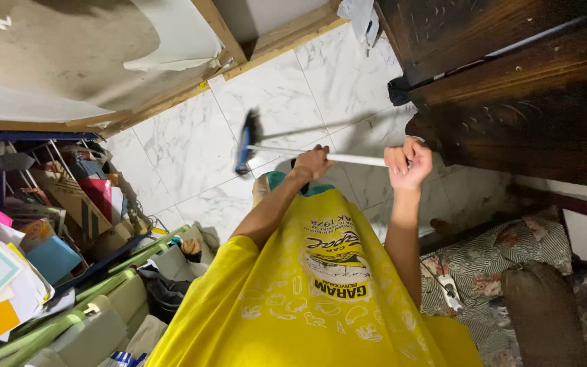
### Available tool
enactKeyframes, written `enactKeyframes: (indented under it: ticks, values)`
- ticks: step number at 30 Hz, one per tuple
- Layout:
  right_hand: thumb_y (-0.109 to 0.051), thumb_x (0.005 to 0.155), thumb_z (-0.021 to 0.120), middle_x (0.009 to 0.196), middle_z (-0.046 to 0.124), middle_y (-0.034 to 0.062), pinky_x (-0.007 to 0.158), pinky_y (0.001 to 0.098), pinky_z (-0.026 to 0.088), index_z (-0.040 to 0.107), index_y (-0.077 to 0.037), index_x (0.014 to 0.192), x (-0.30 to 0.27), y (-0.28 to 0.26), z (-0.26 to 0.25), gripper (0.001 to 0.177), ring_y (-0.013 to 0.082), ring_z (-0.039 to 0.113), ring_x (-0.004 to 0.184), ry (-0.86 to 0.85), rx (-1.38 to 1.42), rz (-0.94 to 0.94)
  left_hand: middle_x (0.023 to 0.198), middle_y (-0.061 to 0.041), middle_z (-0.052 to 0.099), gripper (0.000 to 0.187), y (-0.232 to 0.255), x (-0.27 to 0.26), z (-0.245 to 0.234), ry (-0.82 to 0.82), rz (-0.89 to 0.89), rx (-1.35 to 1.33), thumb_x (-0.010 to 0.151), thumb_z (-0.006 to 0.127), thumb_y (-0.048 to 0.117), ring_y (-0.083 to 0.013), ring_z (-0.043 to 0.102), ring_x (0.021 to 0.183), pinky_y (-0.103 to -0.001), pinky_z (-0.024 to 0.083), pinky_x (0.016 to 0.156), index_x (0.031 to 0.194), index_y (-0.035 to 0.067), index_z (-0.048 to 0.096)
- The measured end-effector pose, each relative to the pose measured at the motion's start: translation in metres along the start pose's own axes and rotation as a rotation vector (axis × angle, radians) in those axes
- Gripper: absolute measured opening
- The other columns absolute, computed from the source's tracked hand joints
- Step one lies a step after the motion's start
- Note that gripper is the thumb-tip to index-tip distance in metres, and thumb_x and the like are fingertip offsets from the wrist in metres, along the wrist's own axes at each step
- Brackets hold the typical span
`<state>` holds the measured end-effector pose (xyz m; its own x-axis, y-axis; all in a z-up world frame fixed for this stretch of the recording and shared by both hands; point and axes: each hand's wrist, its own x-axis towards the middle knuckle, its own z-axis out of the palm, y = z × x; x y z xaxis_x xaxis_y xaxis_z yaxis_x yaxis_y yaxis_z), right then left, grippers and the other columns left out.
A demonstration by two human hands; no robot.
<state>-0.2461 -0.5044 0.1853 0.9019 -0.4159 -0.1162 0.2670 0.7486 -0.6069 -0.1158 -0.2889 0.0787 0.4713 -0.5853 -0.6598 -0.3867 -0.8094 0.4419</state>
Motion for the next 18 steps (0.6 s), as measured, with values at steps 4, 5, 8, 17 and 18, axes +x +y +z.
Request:
enactKeyframes:
  ticks: [4,5,8,17,18]
  values:
    - [-0.033,0.101,0.042,0.045,0.031,-0.0047,0.052,0.0292,0.029,0.035,-0.019,0.064,-0.008,0.06,-0.026,0.04,0.0118,0.025,0.041,0.139,0.109,0.07,0.131,-0.018,0.058,0.05,-0.066,0.01,0.028,-0.03,-0.081,0.018,0.098,0.057,0.044,-0.0381,0.065,0.114,-0.051,0.055,0.093,0.133,0.009,0.051]
    - [-0.03,0.103,0.043,0.047,0.03,-0.0052,0.053,0.0298,0.029,0.034,-0.02,0.064,-0.009,0.076,-0.033,0.041,0.0114,0.026,0.041,0.151,0.191,0.094,0.131,-0.021,0.058,0.054,-0.082,0.015,0.038,0.05,-0.093,0.059,0.097,0.061,0.043,-0.0407,0.064,0.115,-0.051,0.055,0.094,0.134,0.004,0.051]
    - [-0.031,0.103,0.045,0.046,0.031,-0.0041,0.056,0.0303,0.031,0.033,-0.019,0.064,-0.014,0.081,-0.003,0.043,0.0118,0.028,0.042,0.061,0.109,0.161,0.131,-0.024,0.057,0.053,-0.103,0.024,0.049,0.125,-0.122,0.084,0.094,0.065,0.038,-0.0442,0.063,0.115,-0.051,0.055,0.094,0.133,0.004,0.053]
    - [-0.037,0.104,0.044,0.048,0.037,-0.0017,0.053,0.0298,0.032,0.038,-0.016,0.066,-0.029,0.005,0.021,0.044,0.0138,0.032,0.041,-0.119,-0.177,0.087,0.126,-0.015,0.064,0.035,0.005,0.02,0.003,0.093,0.163,-0.038,0.09,0.065,0.032,-0.0401,0.063,0.116,-0.051,0.051,0.099,0.117,0.01,0.066]
    - [-0.041,0.107,0.04,0.046,0.037,-0.0029,0.055,0.0291,0.033,0.036,-0.018,0.068,-0.03,-0.003,0.016,0.045,0.0124,0.032,0.04,-0.16,-0.067,0.05,0.124,-0.014,0.066,0.036,0.021,0.011,-0.012,0.081,0.226,0.029,0.09,0.066,0.033,-0.0391,0.062,0.115,-0.051,0.05,0.097,0.118,0.01,0.065]
